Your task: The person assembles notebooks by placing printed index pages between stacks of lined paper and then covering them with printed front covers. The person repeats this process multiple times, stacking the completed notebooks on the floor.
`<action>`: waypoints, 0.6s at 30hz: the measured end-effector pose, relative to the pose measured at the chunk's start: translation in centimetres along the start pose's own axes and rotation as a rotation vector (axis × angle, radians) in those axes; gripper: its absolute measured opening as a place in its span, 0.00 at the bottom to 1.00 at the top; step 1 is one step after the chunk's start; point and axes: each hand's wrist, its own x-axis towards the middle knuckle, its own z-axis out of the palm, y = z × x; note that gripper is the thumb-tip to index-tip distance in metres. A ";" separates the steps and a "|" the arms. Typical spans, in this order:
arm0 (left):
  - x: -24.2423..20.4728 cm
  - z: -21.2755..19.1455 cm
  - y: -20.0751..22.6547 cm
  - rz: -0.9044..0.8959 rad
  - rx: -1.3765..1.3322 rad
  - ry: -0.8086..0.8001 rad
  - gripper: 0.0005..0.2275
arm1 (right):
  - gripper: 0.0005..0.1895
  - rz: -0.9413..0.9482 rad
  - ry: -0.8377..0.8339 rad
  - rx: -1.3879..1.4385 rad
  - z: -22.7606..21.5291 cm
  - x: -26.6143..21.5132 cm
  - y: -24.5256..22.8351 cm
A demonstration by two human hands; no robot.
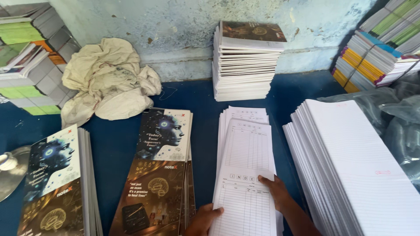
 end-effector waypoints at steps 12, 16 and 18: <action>4.0 -0.4 -3.1 0.032 -0.024 0.025 0.18 | 0.30 0.093 -0.216 -0.266 -3.7 -1.4 4.1; 3.9 0.6 -3.1 -0.010 -0.122 0.085 0.18 | 0.31 0.192 -0.121 -0.177 -4.0 -1.6 5.7; 3.3 1.0 -2.9 0.024 -0.130 0.025 0.19 | 0.31 0.174 -0.117 -0.084 -3.7 -1.4 6.3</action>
